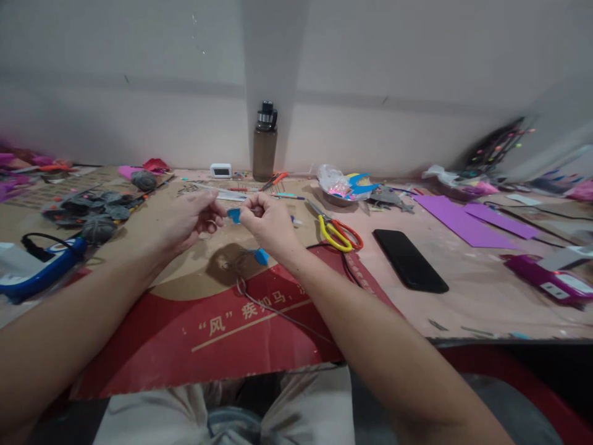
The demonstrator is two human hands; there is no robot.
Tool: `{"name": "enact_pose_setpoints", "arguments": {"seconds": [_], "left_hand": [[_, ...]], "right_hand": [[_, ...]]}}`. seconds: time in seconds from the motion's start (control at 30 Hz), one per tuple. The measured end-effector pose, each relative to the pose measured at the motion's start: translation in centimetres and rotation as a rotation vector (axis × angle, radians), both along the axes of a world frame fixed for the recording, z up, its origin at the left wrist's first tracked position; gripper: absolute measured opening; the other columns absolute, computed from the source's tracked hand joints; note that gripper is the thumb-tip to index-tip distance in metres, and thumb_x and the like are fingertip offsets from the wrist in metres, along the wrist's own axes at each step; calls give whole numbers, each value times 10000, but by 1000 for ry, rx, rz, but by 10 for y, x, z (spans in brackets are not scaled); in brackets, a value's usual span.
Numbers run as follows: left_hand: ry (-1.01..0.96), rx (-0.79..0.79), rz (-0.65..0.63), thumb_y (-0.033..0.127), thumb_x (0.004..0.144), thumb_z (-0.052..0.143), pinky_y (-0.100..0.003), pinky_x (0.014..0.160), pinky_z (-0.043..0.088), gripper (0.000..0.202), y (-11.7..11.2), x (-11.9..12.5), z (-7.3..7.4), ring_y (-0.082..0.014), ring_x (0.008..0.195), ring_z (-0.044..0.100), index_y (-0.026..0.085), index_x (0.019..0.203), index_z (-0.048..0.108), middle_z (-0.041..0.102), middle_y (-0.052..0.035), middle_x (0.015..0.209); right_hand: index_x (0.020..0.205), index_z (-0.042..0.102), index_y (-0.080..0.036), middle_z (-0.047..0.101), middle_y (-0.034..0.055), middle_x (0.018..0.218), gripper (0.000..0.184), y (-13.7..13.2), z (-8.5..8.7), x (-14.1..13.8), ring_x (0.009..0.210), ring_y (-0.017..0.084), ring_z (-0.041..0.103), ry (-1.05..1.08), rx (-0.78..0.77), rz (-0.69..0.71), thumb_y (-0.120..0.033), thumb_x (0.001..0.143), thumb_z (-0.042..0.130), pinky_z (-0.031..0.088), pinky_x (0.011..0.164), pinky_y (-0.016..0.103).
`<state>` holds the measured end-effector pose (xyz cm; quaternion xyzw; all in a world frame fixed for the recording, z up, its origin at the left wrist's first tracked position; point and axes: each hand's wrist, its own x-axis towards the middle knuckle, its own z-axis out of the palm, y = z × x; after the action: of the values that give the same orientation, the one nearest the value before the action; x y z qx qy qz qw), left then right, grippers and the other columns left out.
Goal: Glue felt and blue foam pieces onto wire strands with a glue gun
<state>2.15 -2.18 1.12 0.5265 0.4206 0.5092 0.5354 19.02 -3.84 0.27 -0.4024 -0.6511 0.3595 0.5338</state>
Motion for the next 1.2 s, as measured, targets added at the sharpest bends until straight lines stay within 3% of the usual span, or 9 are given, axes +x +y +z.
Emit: {"name": "enact_pose_setpoints", "arguments": {"seconds": [0.13, 0.23, 0.33, 0.57, 0.73, 0.93, 1.2], "left_hand": [[1, 105, 117, 264, 838, 600, -160, 374, 290, 306, 4, -5, -2, -39, 397, 408, 144, 573, 504, 492, 16, 535], [50, 145, 106, 345, 839, 603, -172, 372, 265, 405, 3, -5, -3, -40, 381, 373, 152, 515, 455, 458, 17, 496], [190, 185, 74, 428, 860, 559, -191, 390, 308, 444, 3, -3, -6, -63, 391, 421, 149, 517, 517, 487, -6, 482], [368, 364, -77, 368, 862, 543, -218, 587, 450, 259, 5, -1, -12, -106, 660, 566, 168, 879, 705, 666, -34, 795], [459, 382, -80, 323, 815, 577, -221, 544, 415, 263, -3, -2, -4, -99, 591, 527, 188, 989, 723, 662, -12, 730], [696, 571, -39, 217, 754, 611, -239, 612, 434, 196, -11, 1, 0, -117, 652, 584, 171, 893, 741, 719, -32, 798], [846, 701, 36, 205, 780, 596, -233, 562, 377, 147, -13, 0, 0, -112, 567, 539, 190, 804, 740, 669, -10, 634]], "right_hand": [[675, 492, -187, 342, -75, 556, 114, 1, -2, 0, 508, 64, 281, -17, -1, -5, -248, 738, 565, 222, 488, 238], [664, 486, -190, 337, -72, 551, 125, 1, -4, 0, 509, 67, 281, -35, -3, -2, -247, 741, 567, 223, 488, 238], [666, 480, -193, 345, -70, 548, 126, 2, -5, 1, 504, 69, 288, -49, -20, -2, -247, 750, 556, 237, 483, 234], [679, 482, -189, 354, -72, 547, 121, 2, -5, 2, 496, 67, 292, -76, -14, 4, -262, 754, 542, 242, 469, 226], [678, 481, -189, 384, -71, 546, 73, 3, -6, 1, 495, 66, 315, -127, -17, 11, -225, 719, 530, 244, 469, 221], [702, 505, -192, 432, -52, 578, 49, 5, -14, 1, 532, 89, 373, -276, 118, -33, -235, 719, 523, 264, 504, 239], [748, 555, -182, 433, -44, 597, 105, 5, -14, 2, 567, 103, 379, -330, 155, -37, -272, 798, 531, 285, 549, 255]]}}
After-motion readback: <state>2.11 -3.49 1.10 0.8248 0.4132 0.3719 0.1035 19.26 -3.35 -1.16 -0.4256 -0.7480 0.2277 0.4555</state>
